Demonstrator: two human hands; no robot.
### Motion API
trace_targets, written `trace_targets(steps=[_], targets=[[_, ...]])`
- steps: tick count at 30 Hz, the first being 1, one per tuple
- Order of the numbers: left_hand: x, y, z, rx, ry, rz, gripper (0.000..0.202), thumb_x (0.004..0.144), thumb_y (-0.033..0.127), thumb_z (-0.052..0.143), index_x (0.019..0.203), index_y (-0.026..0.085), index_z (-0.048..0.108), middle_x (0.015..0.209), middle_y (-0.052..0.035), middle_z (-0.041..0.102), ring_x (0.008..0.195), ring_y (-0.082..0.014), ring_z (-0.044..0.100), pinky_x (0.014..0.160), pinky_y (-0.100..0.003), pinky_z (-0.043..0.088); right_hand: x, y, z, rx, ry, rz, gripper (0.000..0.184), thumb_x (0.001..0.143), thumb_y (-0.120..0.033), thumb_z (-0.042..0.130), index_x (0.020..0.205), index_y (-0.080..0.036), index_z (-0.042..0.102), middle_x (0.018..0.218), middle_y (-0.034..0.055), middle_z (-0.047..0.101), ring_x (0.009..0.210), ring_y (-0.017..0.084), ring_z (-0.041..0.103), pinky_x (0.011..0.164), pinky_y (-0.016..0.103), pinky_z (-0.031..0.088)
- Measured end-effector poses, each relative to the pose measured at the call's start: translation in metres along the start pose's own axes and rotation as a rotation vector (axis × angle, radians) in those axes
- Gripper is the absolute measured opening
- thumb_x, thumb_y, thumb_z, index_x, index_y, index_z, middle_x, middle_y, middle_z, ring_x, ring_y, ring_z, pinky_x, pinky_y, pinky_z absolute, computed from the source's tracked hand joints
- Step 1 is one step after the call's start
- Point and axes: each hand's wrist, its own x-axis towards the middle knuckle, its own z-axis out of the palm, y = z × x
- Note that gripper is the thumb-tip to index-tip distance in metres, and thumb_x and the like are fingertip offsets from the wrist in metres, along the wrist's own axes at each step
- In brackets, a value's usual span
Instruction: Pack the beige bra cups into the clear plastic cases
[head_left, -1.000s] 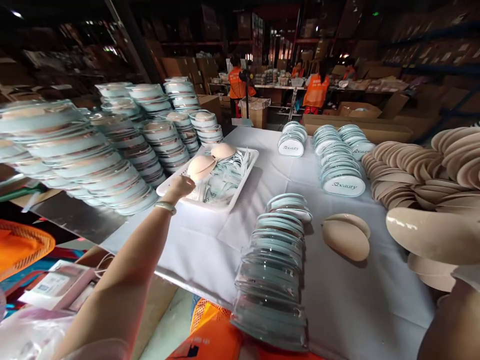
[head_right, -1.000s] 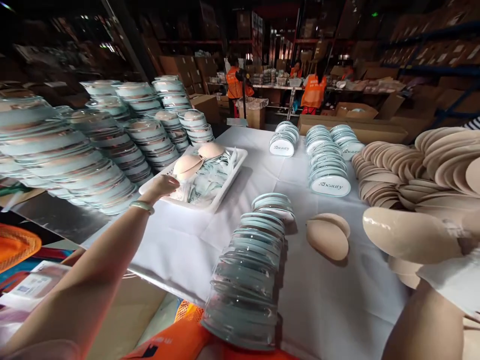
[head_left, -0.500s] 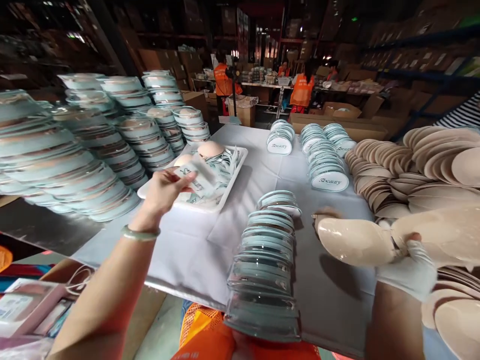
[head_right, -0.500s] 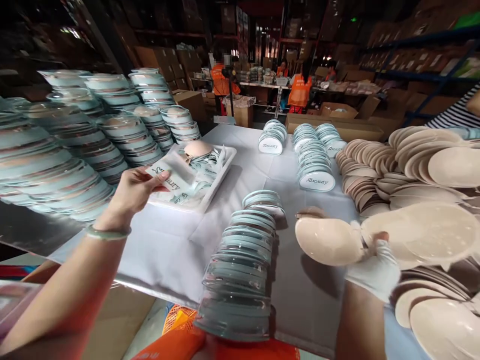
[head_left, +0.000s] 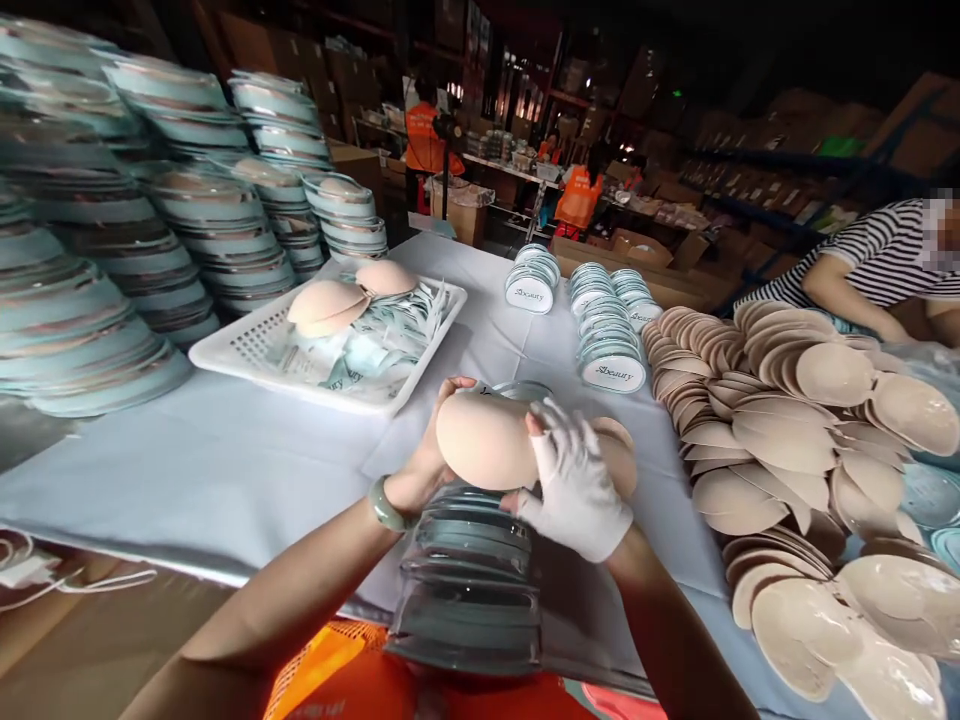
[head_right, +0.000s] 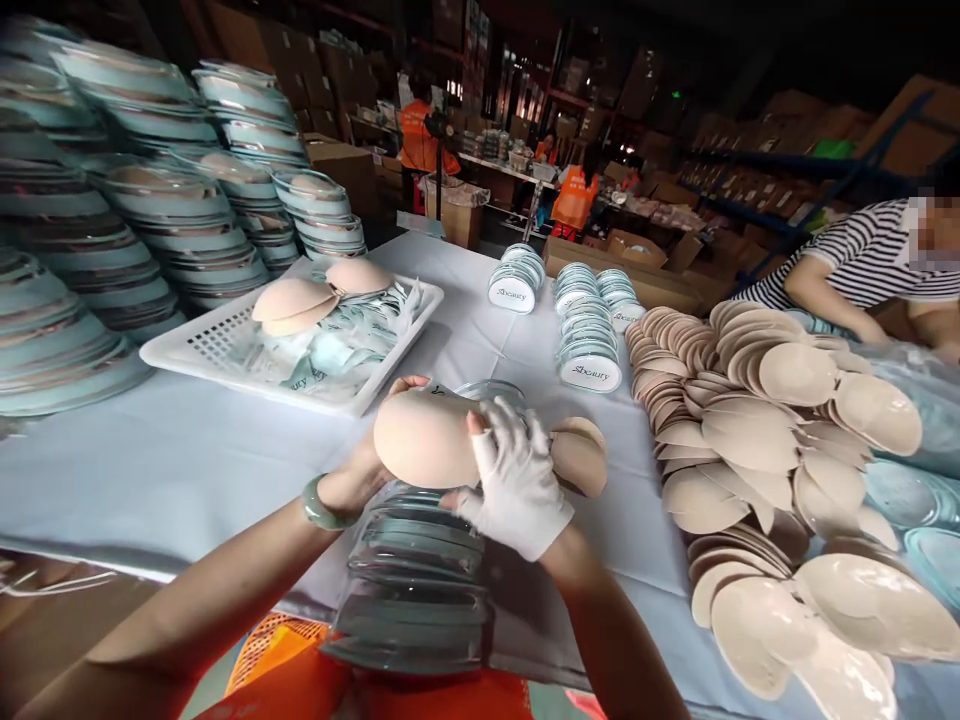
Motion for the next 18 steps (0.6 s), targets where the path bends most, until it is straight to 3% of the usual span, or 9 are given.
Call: trace_targets(steps=[2,5,7,8,10,11,13,15,18], targets=[[-0.008,0.011,0.002,-0.034,-0.084,-0.108,0.074,0.063,0.054,0.084,0.120,0.030,0.044,0.104,-0.0031,0.069,0.076,-0.0224,0.069,0.057,-0.033,0.055,-0.002,-0.002,0.002,-0.037,0.115,-0.016,0.071,0.084,-0.043,0.075,0.143,-0.010,0.052,0.142,0.0224,0.058,0.125,0.034,0.060,0.104,0.048,0.052],[-0.019,0.029,-0.002,0.009,-0.370,-0.246,0.084,0.071,0.046,0.084,0.143,0.031,0.042,0.124,-0.0086,0.067,0.106,-0.0288,0.069,0.082,-0.040,0.059,-0.010,0.009,0.015,0.056,0.379,0.053,0.040,0.092,-0.021,0.065,0.132,-0.026,0.062,0.109,0.0054,0.075,0.087,0.018,0.071,0.082,0.029,0.057],[-0.026,0.030,-0.017,0.172,-0.452,-0.153,0.085,0.078,0.043,0.081,0.151,0.029,0.040,0.128,-0.0101,0.066,0.122,-0.0309,0.063,0.099,-0.044,0.054,-0.019,0.018,0.026,0.247,0.501,0.183,0.039,0.090,-0.023,0.066,0.129,-0.026,0.063,0.104,0.0046,0.075,0.086,0.019,0.072,0.079,0.030,0.059],[-0.029,0.025,-0.028,0.300,-0.414,-0.061,0.080,0.081,0.043,0.078,0.151,0.028,0.043,0.131,-0.0106,0.065,0.128,-0.0316,0.059,0.107,-0.047,0.049,-0.024,0.022,0.031,0.353,0.515,0.280,0.041,0.088,-0.027,0.067,0.129,-0.023,0.063,0.106,0.0065,0.075,0.089,0.021,0.072,0.079,0.031,0.060],[-0.037,0.006,-0.050,0.566,-0.265,0.111,0.065,0.087,0.051,0.072,0.144,0.026,0.053,0.140,-0.0115,0.060,0.138,-0.0322,0.051,0.118,-0.051,0.039,-0.032,0.027,0.038,0.536,0.377,0.403,0.043,0.085,-0.032,0.065,0.126,-0.017,0.065,0.105,0.0091,0.076,0.089,0.023,0.073,0.077,0.032,0.061],[-0.040,-0.007,-0.059,0.675,-0.212,0.157,0.062,0.089,0.054,0.069,0.142,0.026,0.055,0.146,-0.0116,0.055,0.142,-0.0324,0.046,0.121,-0.051,0.035,-0.034,0.029,0.039,0.601,0.230,0.383,0.039,0.086,-0.033,0.061,0.120,-0.017,0.067,0.101,0.0080,0.076,0.086,0.022,0.073,0.075,0.030,0.060],[-0.048,-0.031,-0.071,0.809,-0.220,0.157,0.062,0.093,0.059,0.061,0.146,0.028,0.053,0.157,-0.0113,0.046,0.149,-0.0330,0.038,0.125,-0.053,0.029,-0.032,0.032,0.038,0.655,-0.134,0.245,0.023,0.088,-0.031,0.056,0.100,-0.020,0.072,0.087,0.0028,0.076,0.076,0.017,0.071,0.069,0.025,0.056],[-0.056,-0.046,-0.074,0.866,-0.272,0.126,0.062,0.097,0.060,0.055,0.151,0.031,0.049,0.163,-0.0098,0.039,0.154,-0.0326,0.030,0.126,-0.053,0.026,-0.025,0.033,0.032,0.552,-0.418,0.079,0.019,0.091,-0.024,0.053,0.082,-0.020,0.069,0.076,-0.0005,0.073,0.068,0.014,0.067,0.060,0.023,0.046],[-0.063,-0.052,-0.071,0.874,-0.304,0.103,0.066,0.098,0.061,0.054,0.156,0.031,0.043,0.168,-0.0099,0.031,0.158,-0.0328,0.021,0.128,-0.053,0.022,-0.008,0.027,0.024,0.153,-0.687,-0.181,0.013,0.090,-0.016,0.055,0.086,-0.019,0.067,0.071,0.0016,0.071,0.060,0.019,0.066,0.051,0.029,0.026]])
